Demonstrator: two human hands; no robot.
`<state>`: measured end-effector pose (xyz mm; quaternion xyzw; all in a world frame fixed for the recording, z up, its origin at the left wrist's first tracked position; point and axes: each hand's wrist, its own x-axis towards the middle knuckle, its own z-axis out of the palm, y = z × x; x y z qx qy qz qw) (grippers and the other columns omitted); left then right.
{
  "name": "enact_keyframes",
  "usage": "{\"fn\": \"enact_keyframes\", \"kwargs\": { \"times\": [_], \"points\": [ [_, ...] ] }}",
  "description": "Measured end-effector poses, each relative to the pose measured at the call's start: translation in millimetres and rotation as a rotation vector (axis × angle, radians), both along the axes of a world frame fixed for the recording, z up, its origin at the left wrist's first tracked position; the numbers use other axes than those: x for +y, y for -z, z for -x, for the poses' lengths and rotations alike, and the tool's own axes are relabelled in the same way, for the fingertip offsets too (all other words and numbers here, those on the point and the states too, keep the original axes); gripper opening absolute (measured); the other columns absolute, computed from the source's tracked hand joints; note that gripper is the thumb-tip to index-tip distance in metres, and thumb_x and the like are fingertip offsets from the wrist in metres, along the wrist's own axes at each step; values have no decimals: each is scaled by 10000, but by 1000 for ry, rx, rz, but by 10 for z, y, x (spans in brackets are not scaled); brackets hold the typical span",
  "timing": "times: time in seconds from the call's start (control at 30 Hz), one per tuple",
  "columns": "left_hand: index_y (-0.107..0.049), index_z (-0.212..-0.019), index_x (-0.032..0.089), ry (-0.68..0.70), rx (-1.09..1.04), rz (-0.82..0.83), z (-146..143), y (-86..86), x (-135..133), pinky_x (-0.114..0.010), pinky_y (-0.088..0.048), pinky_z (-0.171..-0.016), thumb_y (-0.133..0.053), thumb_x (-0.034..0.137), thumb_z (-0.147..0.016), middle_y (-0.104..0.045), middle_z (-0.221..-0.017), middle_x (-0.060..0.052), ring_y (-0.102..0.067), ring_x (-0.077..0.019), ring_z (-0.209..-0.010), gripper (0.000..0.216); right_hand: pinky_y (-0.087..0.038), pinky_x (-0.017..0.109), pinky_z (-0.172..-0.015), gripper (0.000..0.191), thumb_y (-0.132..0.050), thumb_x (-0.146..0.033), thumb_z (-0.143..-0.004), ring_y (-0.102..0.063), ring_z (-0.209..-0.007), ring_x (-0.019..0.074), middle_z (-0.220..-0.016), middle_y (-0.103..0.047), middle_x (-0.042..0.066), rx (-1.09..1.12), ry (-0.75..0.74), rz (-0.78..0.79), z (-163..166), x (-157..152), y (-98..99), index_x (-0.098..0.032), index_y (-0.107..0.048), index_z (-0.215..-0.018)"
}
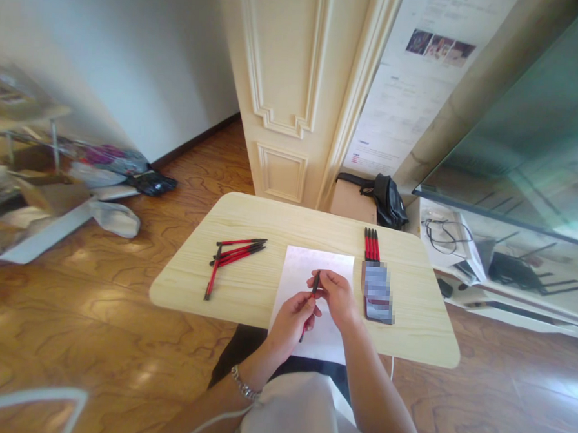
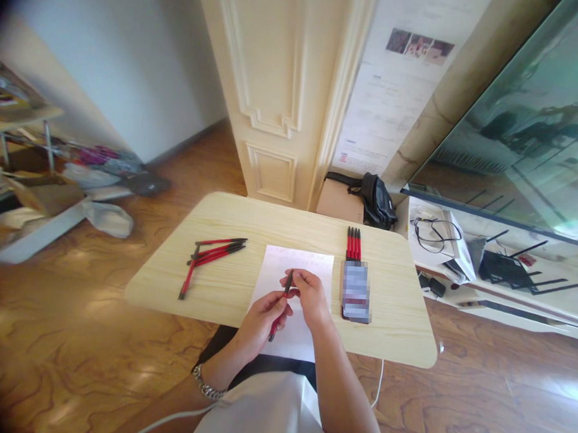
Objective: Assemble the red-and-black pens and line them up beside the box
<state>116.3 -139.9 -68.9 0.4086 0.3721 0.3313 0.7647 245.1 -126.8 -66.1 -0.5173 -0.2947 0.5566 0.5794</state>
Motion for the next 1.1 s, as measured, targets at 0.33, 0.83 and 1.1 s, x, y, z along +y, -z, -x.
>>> {"fn": "enact_keyframes", "kwargs": {
  "times": [0.33, 0.83, 1.1],
  "points": [
    [-581, -969, 166, -4, -8, -26, 18, 34, -1, -198, -295, -446, -541, 439, -839, -562, -703, 8, -434, -62, -492, 305, -454, 262, -573, 313, -594, -445, -786, -586, -676, 147, -800, -663, 61, -22, -55, -5, 12, 4, -21, -158, -654, -895],
    [-574, -1046, 161, -7, -18, -31, 21, 44, 10, -193, -287, -441, -541, 415, -848, -555, -697, 5, -425, -60, -492, 324, -480, 295, -637, 338, -649, -439, -746, -596, -682, 153, -772, -657, 42, -90, 3, 17, -15, 15, 10, -164, -636, -942],
    [-530, -1108, 177, -12, -15, -34, 24, 91, 6, -196, -284, -433, -543, 403, -855, -574, -690, 4, -439, -69, -485, 340, -442, 284, -677, 340, -600, -425, -789, -619, -776, 164, -928, -681, 64, -126, -93, 38, -66, -12, 8, -194, -630, -1036]
  ]
}}
